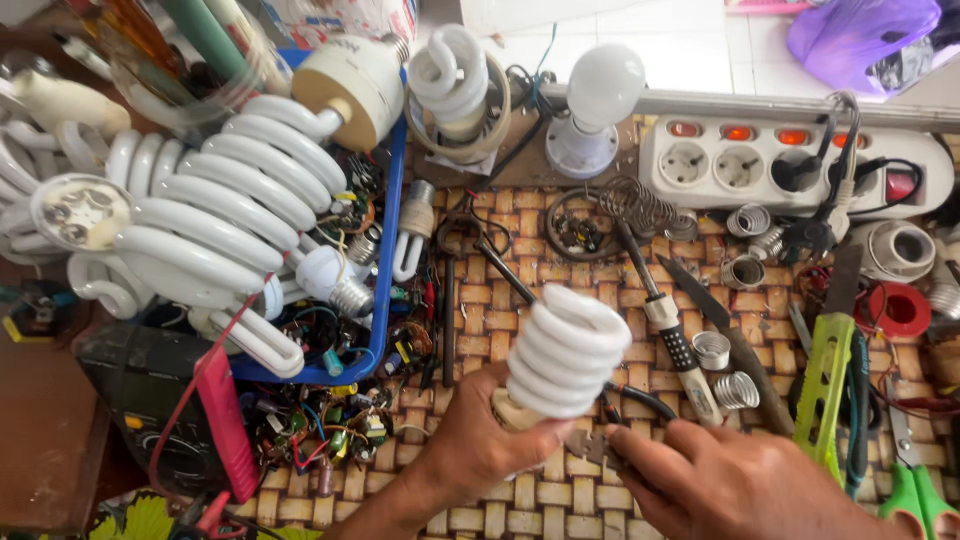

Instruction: The person uses pliers to remove the metal base from a compact fluorescent light bulb. They then use a utility knife to cut the plastic base of the bulb and separate the spiral tube from the internal components.

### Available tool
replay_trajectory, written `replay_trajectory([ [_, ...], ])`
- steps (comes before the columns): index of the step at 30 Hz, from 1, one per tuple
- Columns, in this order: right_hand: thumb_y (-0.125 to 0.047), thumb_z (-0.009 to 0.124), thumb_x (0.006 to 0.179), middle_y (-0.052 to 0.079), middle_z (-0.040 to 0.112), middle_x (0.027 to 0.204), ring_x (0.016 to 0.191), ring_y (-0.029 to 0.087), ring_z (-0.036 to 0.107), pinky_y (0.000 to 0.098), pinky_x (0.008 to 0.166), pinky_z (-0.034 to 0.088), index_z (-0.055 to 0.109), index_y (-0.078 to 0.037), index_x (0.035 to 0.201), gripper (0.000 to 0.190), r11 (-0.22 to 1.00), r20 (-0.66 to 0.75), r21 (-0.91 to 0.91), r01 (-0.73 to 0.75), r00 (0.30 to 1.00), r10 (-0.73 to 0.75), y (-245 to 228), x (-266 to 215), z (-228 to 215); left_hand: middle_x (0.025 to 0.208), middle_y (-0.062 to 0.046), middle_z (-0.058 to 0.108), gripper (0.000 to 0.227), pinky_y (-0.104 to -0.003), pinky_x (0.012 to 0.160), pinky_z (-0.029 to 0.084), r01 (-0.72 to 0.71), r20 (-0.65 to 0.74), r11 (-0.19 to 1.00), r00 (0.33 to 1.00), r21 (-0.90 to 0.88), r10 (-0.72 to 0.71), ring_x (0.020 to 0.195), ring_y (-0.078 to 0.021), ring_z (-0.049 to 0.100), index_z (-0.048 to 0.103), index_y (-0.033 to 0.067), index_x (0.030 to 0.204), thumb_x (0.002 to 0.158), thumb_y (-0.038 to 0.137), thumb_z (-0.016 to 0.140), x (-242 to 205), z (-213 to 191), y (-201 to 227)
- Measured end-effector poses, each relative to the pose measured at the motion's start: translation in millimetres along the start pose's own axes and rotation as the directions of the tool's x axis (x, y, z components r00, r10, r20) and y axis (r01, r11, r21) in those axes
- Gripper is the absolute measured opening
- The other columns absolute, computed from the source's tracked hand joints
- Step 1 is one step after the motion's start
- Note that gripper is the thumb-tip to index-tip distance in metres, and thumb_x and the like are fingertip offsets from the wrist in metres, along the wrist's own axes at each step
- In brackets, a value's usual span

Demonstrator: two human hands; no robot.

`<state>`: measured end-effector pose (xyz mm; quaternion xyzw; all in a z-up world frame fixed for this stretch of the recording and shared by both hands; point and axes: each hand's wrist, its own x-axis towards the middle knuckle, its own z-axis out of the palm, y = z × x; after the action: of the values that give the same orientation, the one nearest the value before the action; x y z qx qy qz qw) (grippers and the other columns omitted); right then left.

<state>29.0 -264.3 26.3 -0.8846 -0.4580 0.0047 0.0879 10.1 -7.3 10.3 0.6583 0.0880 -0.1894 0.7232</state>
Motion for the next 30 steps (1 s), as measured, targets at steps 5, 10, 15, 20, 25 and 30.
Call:
replay_trajectory([
  [5, -0.049, 0.073, 0.086, -0.009, 0.07, 0.073, 0.045, 0.026, 0.07, 0.0438, 0.037, 0.059, 0.07, -0.037, 0.118, 0.035, 0.967, 0.034, 0.198, -0.158, 0.988, 0.154, -1.4, -7.9, 6.3, 0.078, -0.004, 0.073, 0.023, -0.03, 0.051, 0.05, 0.037, -0.005, 0.998, 0.999, -0.054, -0.038, 0.061, -0.0117, 0.062, 0.077, 0.0038, 0.097, 0.079, 0.017, 0.081, -2.7, 5.7, 0.0],
  [10, -0.05, 0.073, 0.085, -0.01, 0.076, 0.08, 0.054, 0.026, 0.075, 0.048, 0.04, 0.061, 0.069, -0.039, 0.122, 0.039, 0.952, 0.071, 0.202, -0.23, 0.973, 0.22, -5.6, -15.5, 13.7, 0.081, -0.003, 0.074, 0.022, -0.029, 0.057, 0.05, 0.004, -0.02, 1.0, 1.0, -0.026, -0.004, 0.066, -0.0104, 0.062, 0.078, 0.0049, 0.096, 0.079, 0.018, 0.081, -2.3, 7.9, -3.7],
  [15, -0.046, 0.07, 0.089, 0.0, 0.055, 0.066, 0.038, 0.023, 0.059, 0.0416, 0.032, 0.052, 0.066, -0.028, 0.123, 0.039, 0.994, -0.087, -0.102, -0.032, 0.996, 0.024, -10.6, -21.9, 16.7, 0.085, -0.002, 0.08, 0.025, -0.028, 0.057, 0.055, -0.043, -0.051, 0.998, 0.998, 0.035, 0.045, 0.068, -0.0098, 0.068, 0.08, 0.0079, 0.094, 0.073, 0.02, 0.085, -6.6, 10.7, -2.2],
  [20, -0.048, 0.075, 0.083, -0.01, 0.081, 0.09, 0.06, 0.025, 0.078, 0.0462, 0.048, 0.062, 0.073, -0.039, 0.121, 0.039, 0.927, 0.058, 0.218, -0.303, 0.953, 0.298, -17.1, -13.0, 9.3, 0.087, -0.002, 0.078, 0.024, -0.027, 0.061, 0.054, -0.079, -0.061, 0.997, 0.995, 0.013, 0.08, 0.071, -0.0092, 0.066, 0.078, 0.0071, 0.101, 0.08, 0.02, 0.081, -6.9, 8.5, -9.7],
  [25, -0.052, 0.072, 0.087, -0.008, 0.075, 0.085, 0.061, 0.027, 0.076, 0.0499, 0.047, 0.059, 0.068, -0.038, 0.122, 0.038, 0.958, 0.077, 0.163, -0.235, 0.971, 0.225, -5.1, -17.0, 2.2, 0.095, -0.004, 0.081, 0.035, -0.029, 0.067, 0.06, -0.144, 0.026, 0.989, 0.989, 0.04, 0.143, 0.078, -0.0144, 0.072, 0.078, 0.0086, 0.105, 0.075, 0.026, 0.085, -14.1, 10.2, 1.1],
  [30, -0.053, 0.074, 0.085, -0.006, 0.079, 0.113, 0.089, 0.018, 0.081, 0.0387, 0.068, 0.067, 0.054, -0.028, 0.136, 0.06, 0.921, 0.261, 0.281, -0.27, 0.945, 0.198, 5.6, -25.3, -7.5, 0.119, -0.017, 0.07, 0.069, -0.047, 0.083, 0.063, 0.094, 0.205, 0.97, 0.978, -0.226, -0.047, 0.104, -0.0331, 0.069, 0.064, 0.001, 0.132, 0.076, 0.041, 0.07, -14.5, -5.5, -12.3],
])
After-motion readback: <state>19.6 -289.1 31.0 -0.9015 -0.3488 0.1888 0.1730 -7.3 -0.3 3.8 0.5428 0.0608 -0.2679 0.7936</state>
